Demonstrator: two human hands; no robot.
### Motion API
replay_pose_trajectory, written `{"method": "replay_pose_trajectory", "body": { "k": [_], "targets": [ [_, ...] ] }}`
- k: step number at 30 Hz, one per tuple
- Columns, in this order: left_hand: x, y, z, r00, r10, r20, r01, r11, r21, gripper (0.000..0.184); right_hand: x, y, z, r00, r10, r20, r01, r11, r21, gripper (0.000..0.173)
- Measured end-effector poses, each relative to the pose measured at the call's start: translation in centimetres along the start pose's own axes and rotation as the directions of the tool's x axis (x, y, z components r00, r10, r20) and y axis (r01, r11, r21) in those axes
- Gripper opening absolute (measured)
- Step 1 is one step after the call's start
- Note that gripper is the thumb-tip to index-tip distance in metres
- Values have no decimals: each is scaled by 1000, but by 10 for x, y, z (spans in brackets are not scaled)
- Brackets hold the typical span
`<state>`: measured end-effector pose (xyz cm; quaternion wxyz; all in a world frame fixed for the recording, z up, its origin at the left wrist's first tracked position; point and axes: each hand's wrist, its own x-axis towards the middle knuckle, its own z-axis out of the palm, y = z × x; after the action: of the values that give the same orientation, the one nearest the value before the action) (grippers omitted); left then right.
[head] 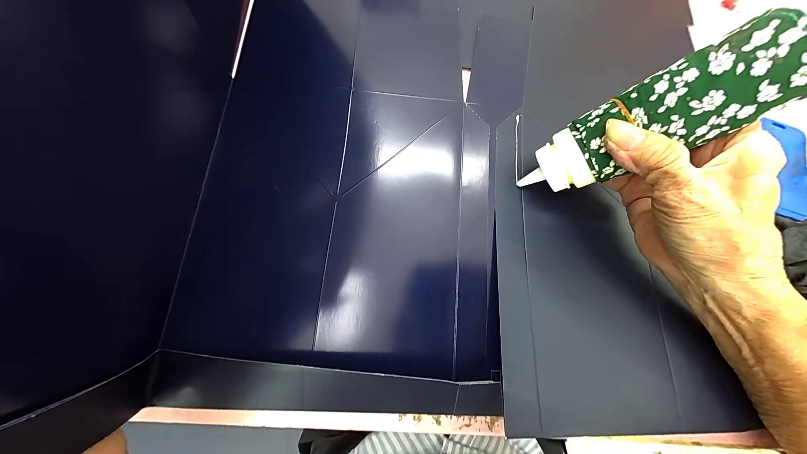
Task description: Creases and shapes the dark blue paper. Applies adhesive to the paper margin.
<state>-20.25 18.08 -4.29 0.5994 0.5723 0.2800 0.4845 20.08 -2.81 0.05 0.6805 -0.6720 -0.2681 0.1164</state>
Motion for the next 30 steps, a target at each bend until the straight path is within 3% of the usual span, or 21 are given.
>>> {"method": "replay_pose_trajectory", "body": {
  "k": [7,14,17,24,30],
  "targets": [
    [0,0,-3,1000,-18,6,17,999,46,46,-16,-1,-2,1000,21,-5,-21,1000,20,47],
    [1,-8,-11,997,-24,-77,16,995,-102,28,-33,-3,-4,999,41,4,-41,998,37,49],
    [4,-6,-15,999,-41,8,42,992,-120,21,-41,-2,-8,999,34,12,-34,999,27,49],
    [5,-8,-20,999,-39,-18,36,992,-123,24,-59,-3,-13,999,41,22,-42,999,16,49],
    [0,-22,-65,999,-19,48,21,999,-47,20,-76,0,-17,999,45,15,-45,999,22,50]
  ]
}}
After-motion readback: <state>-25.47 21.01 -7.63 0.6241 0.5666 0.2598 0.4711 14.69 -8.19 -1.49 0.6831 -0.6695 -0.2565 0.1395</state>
